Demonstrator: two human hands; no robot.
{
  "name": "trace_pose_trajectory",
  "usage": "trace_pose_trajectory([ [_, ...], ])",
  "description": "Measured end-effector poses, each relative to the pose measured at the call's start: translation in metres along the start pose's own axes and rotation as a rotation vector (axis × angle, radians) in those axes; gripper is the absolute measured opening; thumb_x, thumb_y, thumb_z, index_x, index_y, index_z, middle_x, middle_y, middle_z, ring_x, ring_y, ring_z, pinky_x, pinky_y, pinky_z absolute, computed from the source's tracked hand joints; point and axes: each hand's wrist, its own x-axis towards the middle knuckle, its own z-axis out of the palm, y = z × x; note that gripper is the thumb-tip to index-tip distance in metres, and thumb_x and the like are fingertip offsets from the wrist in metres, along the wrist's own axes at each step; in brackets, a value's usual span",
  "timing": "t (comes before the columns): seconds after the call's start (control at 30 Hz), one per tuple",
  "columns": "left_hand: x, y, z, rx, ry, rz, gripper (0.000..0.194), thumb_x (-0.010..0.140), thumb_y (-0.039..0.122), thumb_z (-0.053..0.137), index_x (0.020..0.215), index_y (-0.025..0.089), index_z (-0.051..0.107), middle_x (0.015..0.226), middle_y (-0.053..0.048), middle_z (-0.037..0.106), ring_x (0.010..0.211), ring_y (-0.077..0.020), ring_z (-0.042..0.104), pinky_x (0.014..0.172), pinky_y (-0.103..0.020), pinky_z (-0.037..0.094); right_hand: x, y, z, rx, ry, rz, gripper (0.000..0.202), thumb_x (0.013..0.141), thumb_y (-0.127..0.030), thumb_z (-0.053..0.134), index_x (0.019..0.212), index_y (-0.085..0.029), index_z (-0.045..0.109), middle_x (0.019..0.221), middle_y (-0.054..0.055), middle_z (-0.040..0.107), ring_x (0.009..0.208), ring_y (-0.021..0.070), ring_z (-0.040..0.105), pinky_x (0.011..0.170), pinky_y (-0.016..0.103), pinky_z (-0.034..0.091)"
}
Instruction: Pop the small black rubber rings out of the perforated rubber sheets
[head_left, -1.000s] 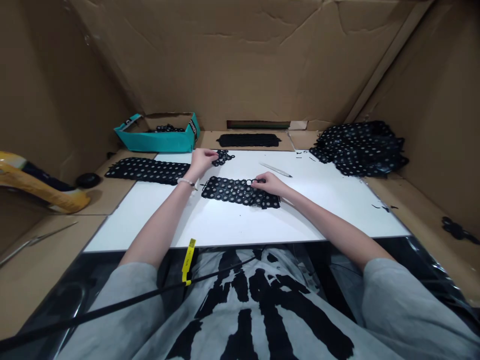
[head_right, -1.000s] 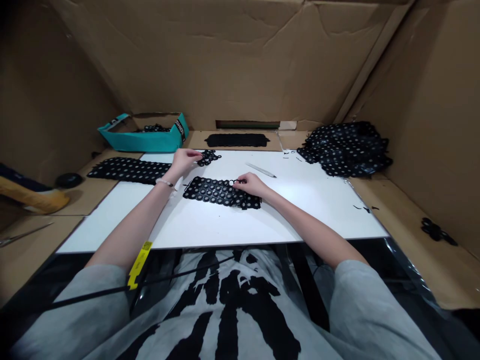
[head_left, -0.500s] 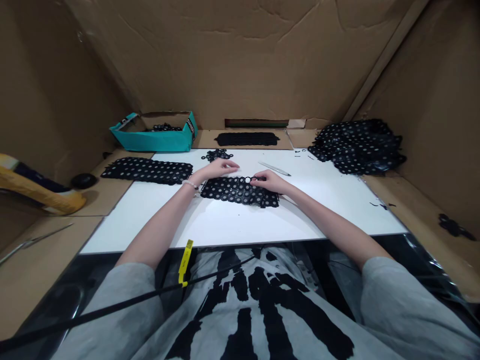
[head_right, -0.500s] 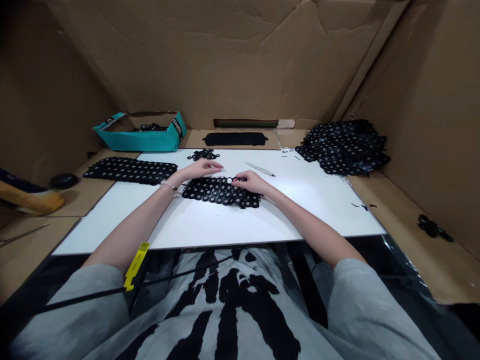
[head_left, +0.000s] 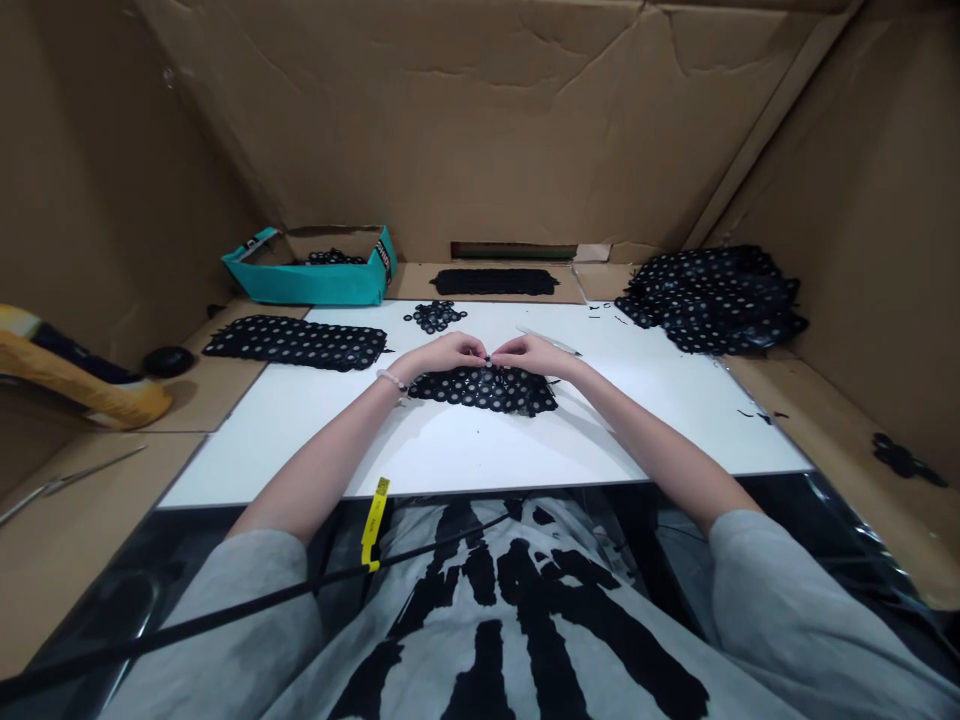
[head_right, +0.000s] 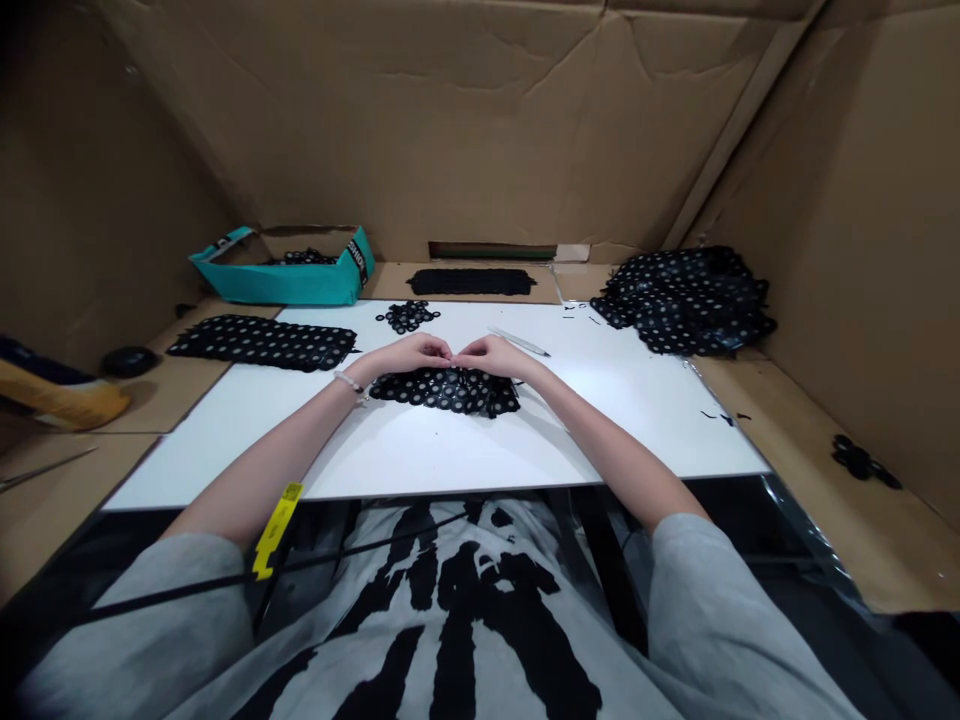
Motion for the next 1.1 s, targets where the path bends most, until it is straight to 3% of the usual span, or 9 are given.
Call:
trace_pose_trajectory([
  [0.1, 0.001, 0.002, 0.003, -0.014, 0.032, 0.019, 0.029, 0.078, 0.046, 0.068, 0.089, 0.019, 0.074, 0.088, -0.005, 0.075, 0.082, -0.0212, 0.064, 0.076, -0.031, 0.046, 0.002, 0.006, 0.006, -0.085, 0.094, 0.019, 0.018, 0.083, -0.037, 0.072, 0.087, -0.021, 0.081, 0.093, 0.005, 0.080, 0.087, 0.0228, 0.068, 0.083, 0.033, 0.048],
  [0.23, -0.001, 0.008, 0.006, 0.112, 0.208, 0.062, 0.032, 0.075, 0.048, 0.074, 0.089, 0.020, 0.072, 0.093, -0.006, 0.073, 0.089, -0.0230, 0.063, 0.083, -0.033, 0.045, 0.006, 0.016, 0.015, -0.044, 0.163, 0.001, 0.013, 0.083, -0.026, 0.068, 0.082, -0.019, 0.079, 0.085, 0.004, 0.078, 0.082, 0.0197, 0.067, 0.080, 0.030, 0.048],
  [0.47, -0.004, 0.022, 0.014, 0.349, 0.239, -0.027, 0.034, 0.071, 0.054, 0.078, 0.083, 0.022, 0.074, 0.083, -0.004, 0.073, 0.100, -0.0288, 0.059, 0.090, -0.037, 0.042, 0.010, 0.023, 0.027, 0.136, 0.200, -0.069, 0.018, 0.076, -0.014, 0.062, 0.084, -0.018, 0.077, 0.085, 0.002, 0.077, 0.080, 0.0164, 0.069, 0.082, 0.028, 0.050],
  [0.7, -0.003, 0.020, 0.001, 0.093, 0.216, -0.141, 0.016, 0.075, 0.032, 0.073, 0.079, 0.019, 0.081, 0.081, -0.005, 0.079, 0.079, -0.0223, 0.068, 0.079, -0.032, 0.048, 0.007, 0.017, 0.030, -0.025, 0.242, 0.036, 0.017, 0.073, -0.016, 0.061, 0.082, -0.020, 0.073, 0.085, 0.000, 0.075, 0.082, 0.0170, 0.065, 0.083, 0.029, 0.048],
  [0.77, -0.007, 0.009, -0.013, 0.023, 0.335, -0.227, 0.012, 0.071, 0.028, 0.076, 0.075, 0.017, 0.081, 0.079, -0.006, 0.078, 0.079, -0.0230, 0.069, 0.078, -0.032, 0.049, 0.007, 0.015, 0.031, -0.085, 0.233, 0.045, 0.016, 0.072, -0.016, 0.059, 0.080, -0.021, 0.071, 0.083, 0.000, 0.074, 0.082, 0.0175, 0.064, 0.083, 0.030, 0.047],
  [0.87, -0.016, -0.013, -0.035, 0.013, 0.737, -0.341, 0.008, 0.073, 0.023, 0.075, 0.074, 0.016, 0.079, 0.084, -0.010, 0.078, 0.087, -0.0256, 0.070, 0.085, -0.034, 0.051, 0.006, 0.013, 0.032, -0.133, 0.223, 0.041, 0.014, 0.073, -0.015, 0.057, 0.078, -0.021, 0.069, 0.079, -0.001, 0.071, 0.081, 0.0179, 0.062, 0.081, 0.030, 0.045],
  [0.93, -0.020, -0.030, -0.044, 0.001, 0.917, -0.387, 0.009, 0.076, 0.022, 0.073, 0.078, 0.015, 0.078, 0.089, -0.012, 0.078, 0.093, -0.0272, 0.070, 0.090, -0.035, 0.051, 0.004, 0.012, 0.032, -0.132, 0.227, 0.040, 0.015, 0.074, -0.015, 0.057, 0.080, -0.021, 0.069, 0.080, -0.001, 0.071, 0.082, 0.0180, 0.062, 0.081, 0.030, 0.044],
  [1.0, -0.020, -0.043, -0.046, -0.002, 0.981, -0.401, 0.010, 0.078, 0.023, 0.071, 0.079, 0.015, 0.077, 0.092, -0.014, 0.078, 0.096, -0.0283, 0.070, 0.092, -0.036, 0.051, 0.003, 0.011, 0.031, -0.129, 0.226, 0.037, 0.016, 0.075, -0.015, 0.056, 0.081, -0.021, 0.070, 0.082, 0.000, 0.072, 0.083, 0.0181, 0.063, 0.081, 0.030, 0.044],
  [1.1, -0.014, -0.057, -0.042, 0.049, 0.945, -0.379, 0.012, 0.080, 0.022, 0.066, 0.081, 0.015, 0.077, 0.094, -0.015, 0.078, 0.098, -0.0290, 0.070, 0.096, -0.039, 0.050, 0.001, 0.008, 0.030, -0.126, 0.213, 0.028, 0.018, 0.075, -0.014, 0.055, 0.082, -0.021, 0.070, 0.084, 0.000, 0.073, 0.084, 0.0180, 0.064, 0.083, 0.030, 0.045],
])
